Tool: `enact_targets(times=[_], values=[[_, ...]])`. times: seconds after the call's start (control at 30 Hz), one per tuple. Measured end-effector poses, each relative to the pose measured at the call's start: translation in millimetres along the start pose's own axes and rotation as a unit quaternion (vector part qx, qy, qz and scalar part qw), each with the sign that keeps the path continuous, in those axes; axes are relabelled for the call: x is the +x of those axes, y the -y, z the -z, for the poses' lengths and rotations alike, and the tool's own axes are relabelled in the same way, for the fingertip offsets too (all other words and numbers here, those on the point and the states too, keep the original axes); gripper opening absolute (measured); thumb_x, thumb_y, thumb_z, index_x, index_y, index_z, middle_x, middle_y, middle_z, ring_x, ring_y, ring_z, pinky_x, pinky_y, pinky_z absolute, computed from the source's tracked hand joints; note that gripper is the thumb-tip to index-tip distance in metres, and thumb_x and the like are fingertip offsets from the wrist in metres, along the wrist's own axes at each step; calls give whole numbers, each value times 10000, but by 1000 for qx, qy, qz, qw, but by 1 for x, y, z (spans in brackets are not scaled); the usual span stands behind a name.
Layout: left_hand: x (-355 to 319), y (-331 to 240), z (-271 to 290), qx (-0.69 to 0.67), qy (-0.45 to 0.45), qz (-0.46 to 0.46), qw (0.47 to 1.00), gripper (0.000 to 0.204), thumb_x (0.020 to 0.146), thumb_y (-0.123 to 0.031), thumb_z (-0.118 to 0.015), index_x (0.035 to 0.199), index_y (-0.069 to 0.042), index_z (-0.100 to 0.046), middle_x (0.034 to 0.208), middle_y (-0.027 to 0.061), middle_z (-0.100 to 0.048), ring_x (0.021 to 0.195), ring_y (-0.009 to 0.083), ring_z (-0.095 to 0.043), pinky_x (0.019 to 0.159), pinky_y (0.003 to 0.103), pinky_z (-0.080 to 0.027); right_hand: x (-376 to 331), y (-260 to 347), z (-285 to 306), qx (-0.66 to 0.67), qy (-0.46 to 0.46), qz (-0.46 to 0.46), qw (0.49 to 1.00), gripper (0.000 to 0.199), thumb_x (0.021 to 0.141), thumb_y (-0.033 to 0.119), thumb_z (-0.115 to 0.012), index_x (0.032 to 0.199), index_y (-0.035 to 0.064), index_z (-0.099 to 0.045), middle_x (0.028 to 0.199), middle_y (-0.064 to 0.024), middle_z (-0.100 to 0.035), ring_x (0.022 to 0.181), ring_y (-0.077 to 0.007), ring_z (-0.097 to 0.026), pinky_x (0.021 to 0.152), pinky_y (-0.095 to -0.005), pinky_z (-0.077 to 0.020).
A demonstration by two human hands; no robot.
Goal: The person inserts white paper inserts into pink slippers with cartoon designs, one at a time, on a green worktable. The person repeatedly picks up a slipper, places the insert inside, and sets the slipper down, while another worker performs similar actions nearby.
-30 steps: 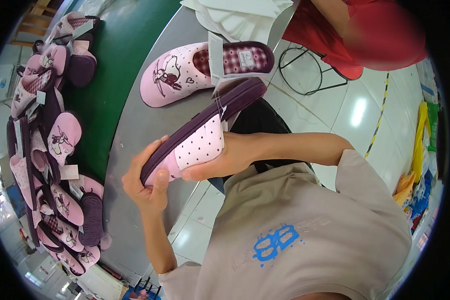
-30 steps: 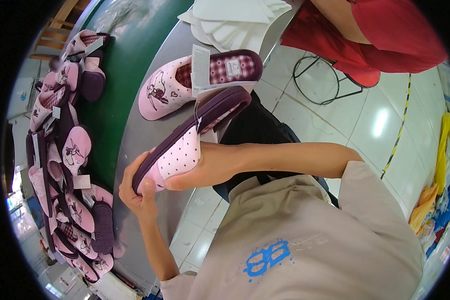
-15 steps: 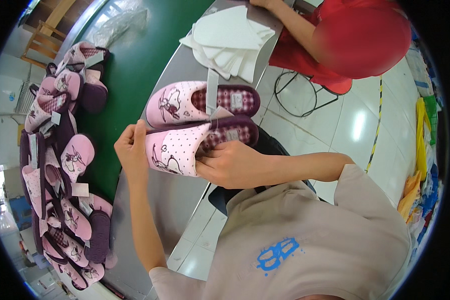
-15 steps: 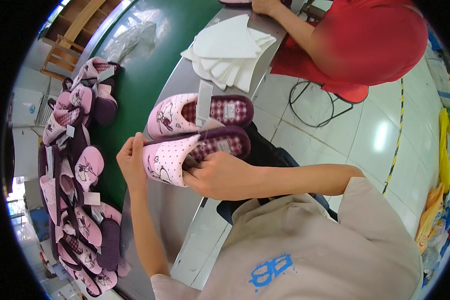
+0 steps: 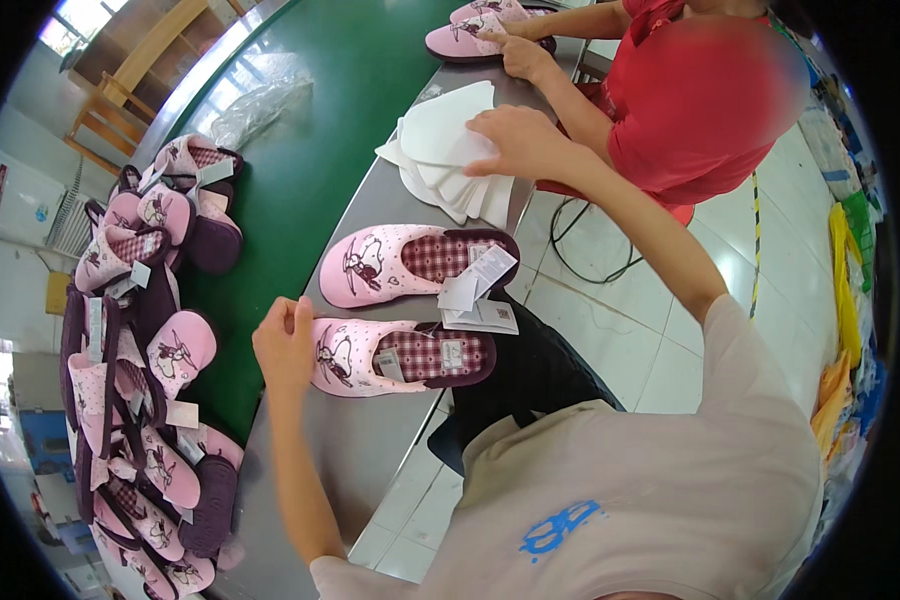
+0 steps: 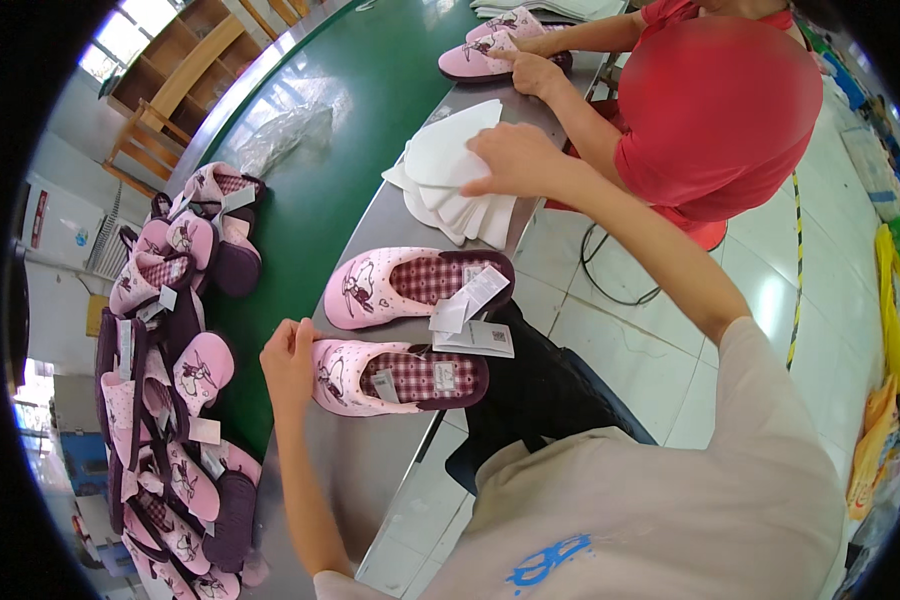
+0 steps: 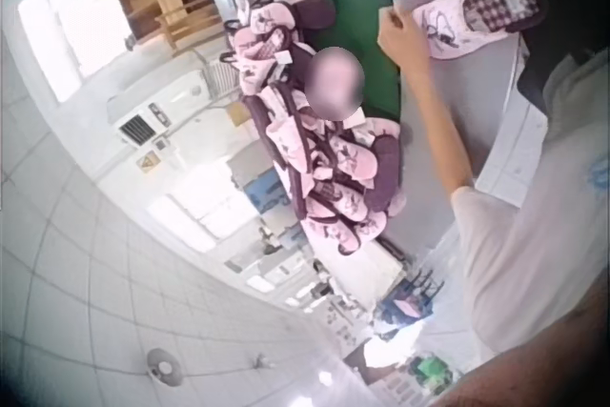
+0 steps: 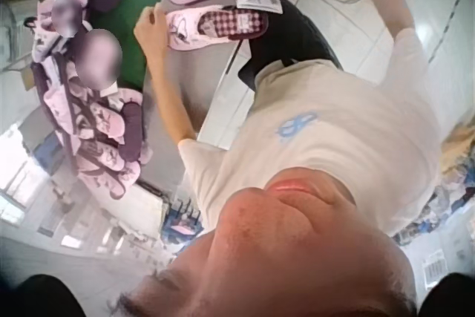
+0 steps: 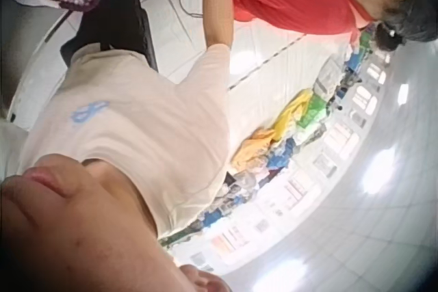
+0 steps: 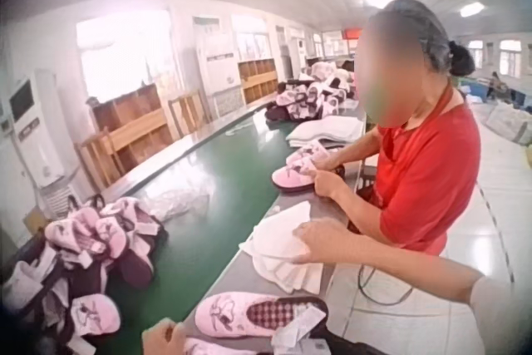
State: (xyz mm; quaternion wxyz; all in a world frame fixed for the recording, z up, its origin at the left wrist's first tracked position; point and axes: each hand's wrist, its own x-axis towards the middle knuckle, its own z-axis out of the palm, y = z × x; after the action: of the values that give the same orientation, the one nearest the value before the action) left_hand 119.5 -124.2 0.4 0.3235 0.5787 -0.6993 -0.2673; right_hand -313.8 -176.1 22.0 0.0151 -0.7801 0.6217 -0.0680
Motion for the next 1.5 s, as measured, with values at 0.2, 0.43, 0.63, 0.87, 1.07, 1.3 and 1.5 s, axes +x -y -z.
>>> enact_targets(times=[0.2, 0.43, 0.63, 0.87, 1.07, 1.3, 1.5], values=[[-47, -61, -25, 30, 66, -238, 968, 199, 875, -117, -676, 1037, -8, -714, 1011, 109, -743, 981, 270, -689, 927, 407, -495, 18, -11, 5, -35, 91, 30, 995, 581, 872, 503, -795, 1239, 56, -746, 1031, -176, -759, 983, -370, -718, 886, -491, -561], [-39, -48, -21, 30, 138, -298, 944, 466, 634, -88, -550, 1065, -33, -719, 1083, 144, -740, 1057, 374, -649, 1010, 465, -457, 24, -30, 27, 155, 85, 50, 983, 471, 886, 465, -792, 1100, 47, -824, 1030, -163, -805, 961, -331, -756, 871, -414, -572], [-34, -53, -21, 14, 152, -336, 930, 499, 620, -132, -550, 1077, -27, -720, 1082, 169, -732, 1065, 376, -647, 1022, 456, -455, 22, -63, 2, 182, 45, 77, 979, 483, 929, 450, -773, 1184, 42, -806, 1021, -172, -800, 946, -303, -750, 844, -384, -563], [-37, -51, -19, 10, 140, -334, 932, 368, 666, -121, -612, 1010, -49, -724, 988, 114, -737, 976, 350, -664, 983, 468, -468, 16, -12, 9, 9, 52, 67, 996, 494, 839, 500, -832, 1071, 65, -807, 978, -188, -781, 946, -375, -737, 895, -459, -569], [-38, -48, -24, -6, 112, -329, 938, 199, 874, -220, -627, 910, -46, -718, 895, 103, -728, 894, 337, -674, 908, 464, -469, 36, -25, 18, 39, 86, 117, 989, 487, 810, 490, -863, 983, 37, -814, 919, -173, -790, 879, -353, -753, 813, -454, -583], [-37, -47, -26, -16, 103, -332, 937, 225, 945, -221, -588, 893, -41, -713, 872, 103, -723, 882, 330, -674, 893, 452, -470, 53, -37, 28, 78, 155, 86, 981, 534, 821, 500, -870, 1068, 29, -819, 956, -158, -810, 874, -306, -774, 786, -408, -587], [-38, -47, -27, -12, 93, -334, 938, 245, 958, -231, -578, 885, -38, -709, 865, 104, -720, 867, 330, -676, 887, 452, -470, 53, -36, 34, 89, 158, 98, 979, 464, 903, 485, -791, 1062, 49, -824, 942, -147, -806, 832, -311, -747, 761, -428, -571]])
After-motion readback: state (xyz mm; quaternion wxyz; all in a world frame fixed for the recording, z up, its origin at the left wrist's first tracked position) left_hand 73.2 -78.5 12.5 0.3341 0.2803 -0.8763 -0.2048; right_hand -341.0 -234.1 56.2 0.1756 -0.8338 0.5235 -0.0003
